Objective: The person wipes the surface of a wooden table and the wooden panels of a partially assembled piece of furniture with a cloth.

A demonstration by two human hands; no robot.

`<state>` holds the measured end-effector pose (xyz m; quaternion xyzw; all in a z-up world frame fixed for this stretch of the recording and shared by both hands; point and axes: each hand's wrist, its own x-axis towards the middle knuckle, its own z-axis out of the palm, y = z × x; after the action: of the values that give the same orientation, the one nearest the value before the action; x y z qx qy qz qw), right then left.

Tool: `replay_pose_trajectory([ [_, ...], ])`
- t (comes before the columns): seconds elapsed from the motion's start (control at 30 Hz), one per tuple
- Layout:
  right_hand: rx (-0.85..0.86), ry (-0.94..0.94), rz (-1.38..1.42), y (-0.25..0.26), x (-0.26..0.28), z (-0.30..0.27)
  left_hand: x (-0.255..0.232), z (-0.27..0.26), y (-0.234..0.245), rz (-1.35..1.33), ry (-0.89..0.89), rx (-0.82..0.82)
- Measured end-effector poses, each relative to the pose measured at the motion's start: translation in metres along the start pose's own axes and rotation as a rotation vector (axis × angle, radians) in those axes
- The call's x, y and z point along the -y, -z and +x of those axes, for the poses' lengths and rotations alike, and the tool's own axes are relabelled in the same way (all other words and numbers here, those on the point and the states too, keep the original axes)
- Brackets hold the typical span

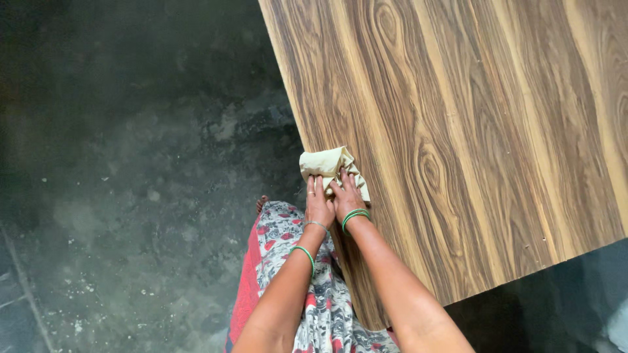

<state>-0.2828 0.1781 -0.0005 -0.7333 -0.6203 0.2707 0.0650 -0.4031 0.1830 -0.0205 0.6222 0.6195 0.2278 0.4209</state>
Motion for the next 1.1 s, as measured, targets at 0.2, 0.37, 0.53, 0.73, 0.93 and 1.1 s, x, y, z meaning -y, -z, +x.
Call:
replay_pose_trajectory([
  [0.2,-0.122,0.057,0.029,-0.008,0.006,0.019,-0.003,0.021,0.019,-0.039,0.009,0.035],
  [0.37,-0.349,0.133,0.138,-0.029,0.004,0.035,0.005,0.038,0.031,-0.114,-0.023,0.016],
  [0.53,-0.446,0.110,0.234,-0.024,0.025,0.024,0.011,0.038,0.043,-0.187,-0.091,-0.024],
  [0.73,-0.429,0.039,0.286,0.011,0.076,0.038,0.003,0.069,0.071,-0.235,-0.168,-0.008],
  [0.93,-0.558,0.074,0.296,0.026,0.094,0.083,-0.026,0.120,0.091,-0.318,-0.249,-0.060],
  [1.1,-0.446,-0.002,0.305,-0.002,0.064,0.128,-0.020,0.165,0.081,-0.131,-0.208,0.057],
])
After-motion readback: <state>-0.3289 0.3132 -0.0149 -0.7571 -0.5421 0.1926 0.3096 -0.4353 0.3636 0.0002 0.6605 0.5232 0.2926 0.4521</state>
